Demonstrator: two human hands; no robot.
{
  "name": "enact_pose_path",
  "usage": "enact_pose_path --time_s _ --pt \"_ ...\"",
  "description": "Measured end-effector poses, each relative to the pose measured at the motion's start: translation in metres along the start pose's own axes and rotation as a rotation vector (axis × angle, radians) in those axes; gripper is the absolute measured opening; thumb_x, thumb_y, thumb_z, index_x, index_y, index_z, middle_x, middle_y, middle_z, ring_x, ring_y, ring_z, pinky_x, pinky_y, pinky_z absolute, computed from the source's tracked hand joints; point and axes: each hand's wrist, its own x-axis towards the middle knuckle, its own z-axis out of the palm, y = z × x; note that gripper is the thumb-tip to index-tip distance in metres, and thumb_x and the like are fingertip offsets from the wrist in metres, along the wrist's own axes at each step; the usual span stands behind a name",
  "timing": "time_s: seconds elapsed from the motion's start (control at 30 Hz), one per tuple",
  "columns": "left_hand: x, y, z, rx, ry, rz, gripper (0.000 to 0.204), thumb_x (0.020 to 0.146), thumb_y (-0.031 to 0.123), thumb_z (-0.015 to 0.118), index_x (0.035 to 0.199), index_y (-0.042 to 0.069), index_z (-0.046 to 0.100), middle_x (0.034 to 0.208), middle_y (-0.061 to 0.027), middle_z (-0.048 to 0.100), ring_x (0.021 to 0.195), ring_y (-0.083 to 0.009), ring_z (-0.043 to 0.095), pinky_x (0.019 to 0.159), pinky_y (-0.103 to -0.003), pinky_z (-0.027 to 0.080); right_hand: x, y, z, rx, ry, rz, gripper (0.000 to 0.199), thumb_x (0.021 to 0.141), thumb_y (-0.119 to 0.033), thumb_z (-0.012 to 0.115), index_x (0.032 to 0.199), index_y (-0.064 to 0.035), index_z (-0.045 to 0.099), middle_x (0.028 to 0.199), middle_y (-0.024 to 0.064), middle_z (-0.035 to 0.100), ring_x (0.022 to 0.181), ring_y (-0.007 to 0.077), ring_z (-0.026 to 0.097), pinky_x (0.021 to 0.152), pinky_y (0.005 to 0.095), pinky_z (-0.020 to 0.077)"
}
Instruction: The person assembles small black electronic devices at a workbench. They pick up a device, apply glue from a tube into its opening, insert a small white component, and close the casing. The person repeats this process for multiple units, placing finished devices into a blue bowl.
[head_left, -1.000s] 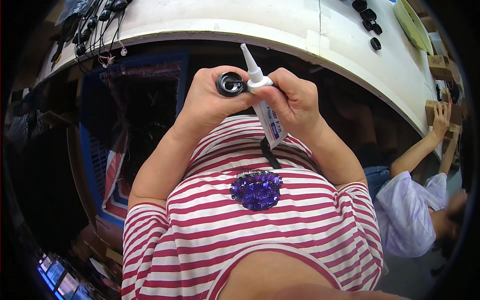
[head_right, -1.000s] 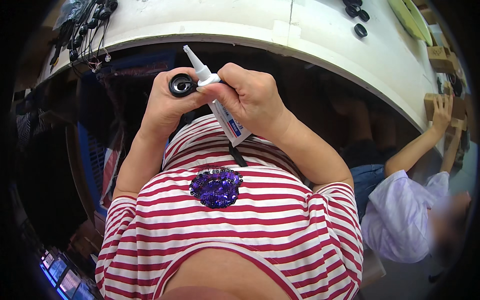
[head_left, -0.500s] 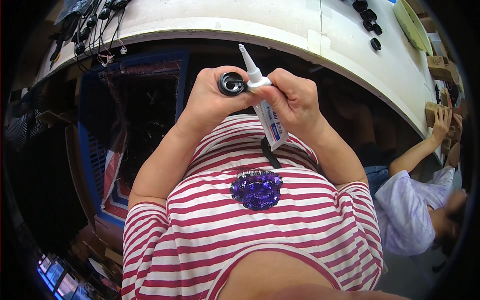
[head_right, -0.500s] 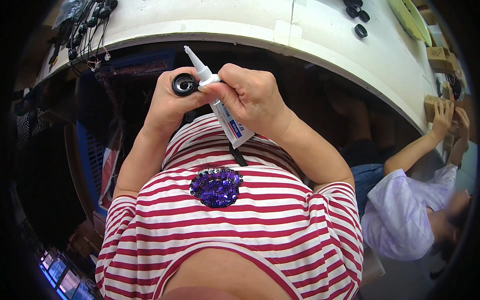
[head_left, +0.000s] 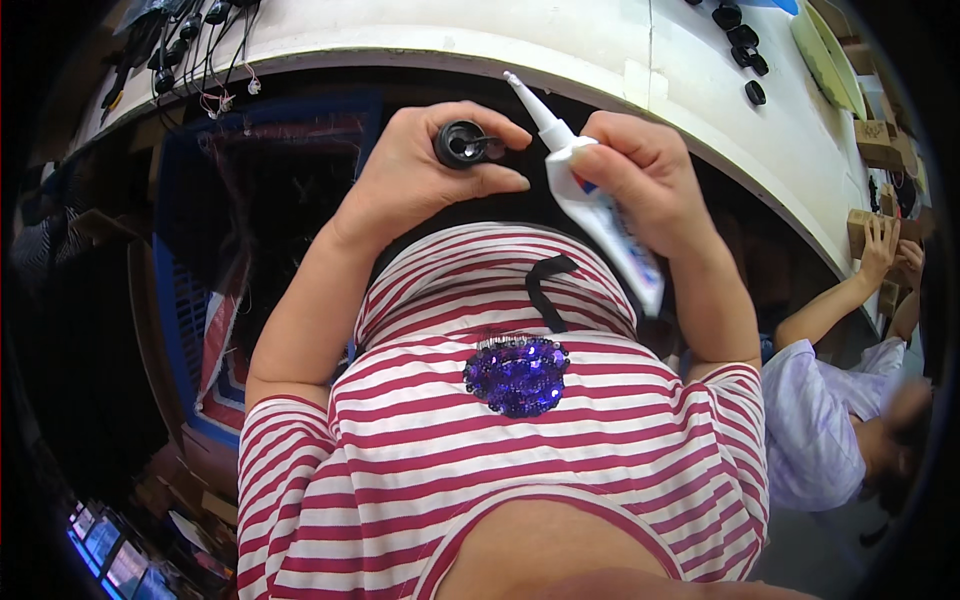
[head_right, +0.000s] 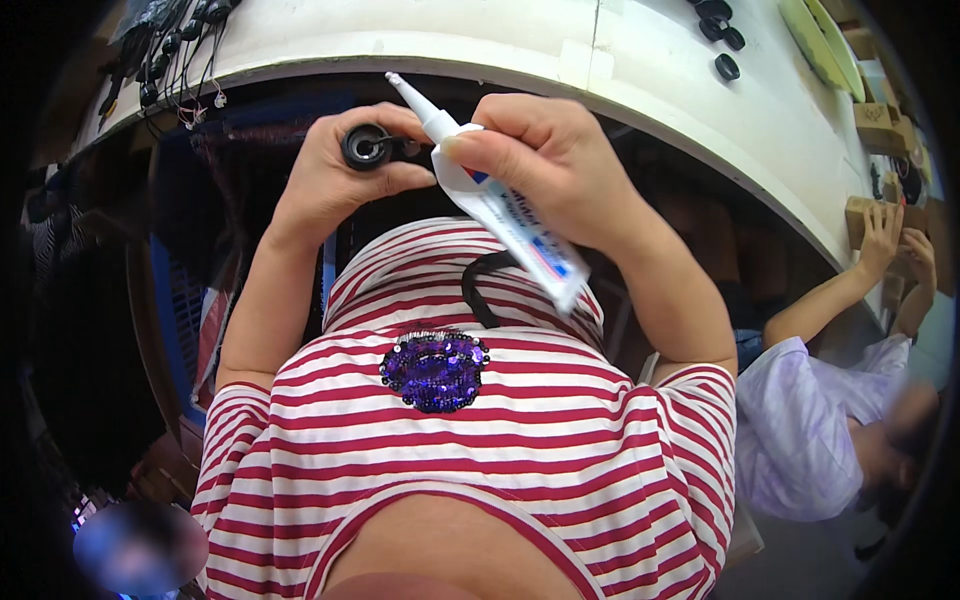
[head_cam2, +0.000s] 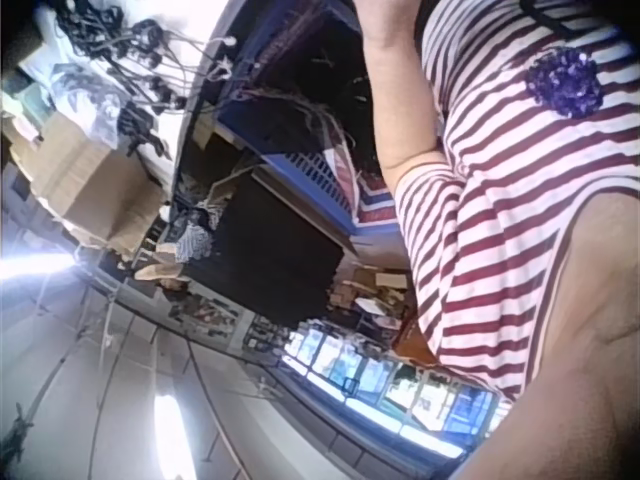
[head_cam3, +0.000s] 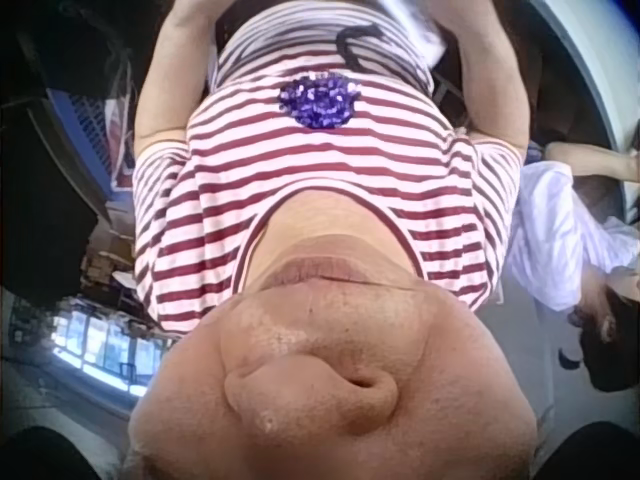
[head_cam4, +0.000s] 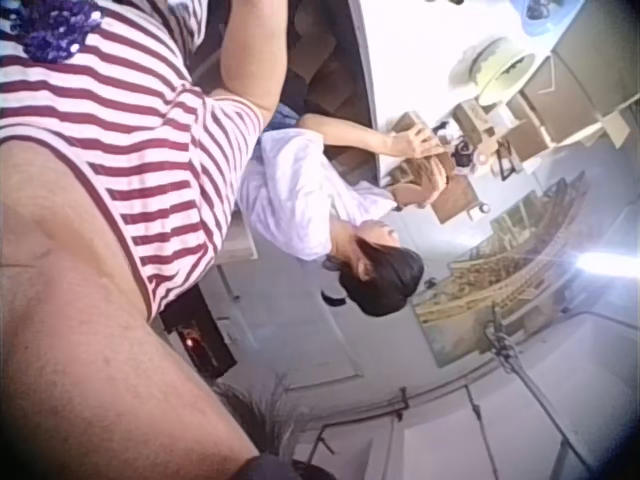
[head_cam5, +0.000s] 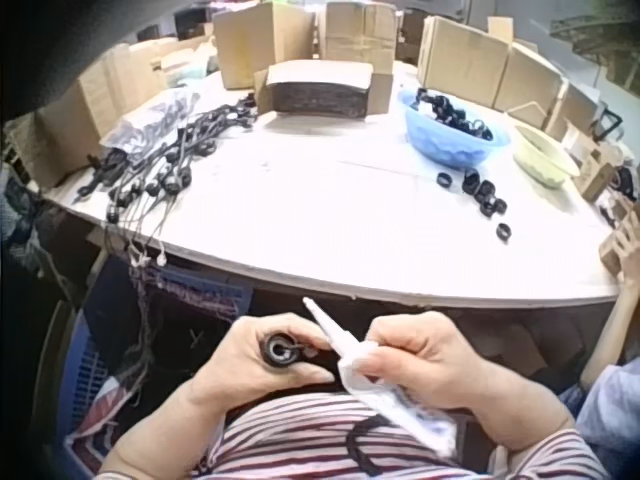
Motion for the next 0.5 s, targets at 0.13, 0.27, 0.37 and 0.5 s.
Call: enact_pose_path --time_s 0.13,0.27,0.37,0.5 --pt "0.001 -0.003 -0.006 0.094 -0.046 0.172 0.018 0.07 -0.001 0.071 0.087 0.003 0.066 0.083 -0.0046 0.066 0.077 -0.0116 0.061 0.073 -0.024 0.049 -0.001 -0.013 -0.011 0.393 -0.197 0.254 0.025 0.089 -0.025 0.058 0.079 -0.0024 0.062 0.065 -0.0033 0.054 0.057 0.0005 0.044 0.05 0.0163 0.0333" --pt "-0.001 -0.006 -0.01 0.106 -0.102 0.18 0.018 0.072 -0.004 0.065 0.089 0.0 0.061 0.086 -0.004 0.062 0.081 -0.0115 0.059 0.078 -0.025 0.049 0.002 -0.011 -0.006 0.591 -0.231 0.354 0.027 0.088 -0.026 0.059 0.091 -0.0006 0.065 0.068 -0.0005 0.06 0.053 0.0014 0.05 0.046 0.014 0.037" --pt "-0.002 -0.009 -0.013 0.105 -0.1 0.189 0.019 0.07 -0.006 0.065 0.087 0.001 0.061 0.086 -0.0045 0.062 0.079 -0.0124 0.059 0.075 -0.024 0.049 0.002 -0.012 0.002 0.569 -0.191 0.431 0.027 0.09 -0.027 0.055 0.084 -0.0009 0.058 0.059 -0.0017 0.049 0.045 0.002 0.039 0.041 0.0168 0.0275" --pt "-0.006 -0.011 -0.02 0.181 -0.095 0.245 0.02 0.068 -0.004 0.068 0.087 0.002 0.064 0.079 -0.0055 0.064 0.073 -0.0128 0.061 0.069 -0.024 0.049 0.003 -0.018 0.014 0.561 -0.11 0.499 0.026 0.092 -0.024 0.052 0.081 -0.0007 0.054 0.054 -0.0033 0.043 0.041 0.0018 0.031 0.039 0.0183 0.022"
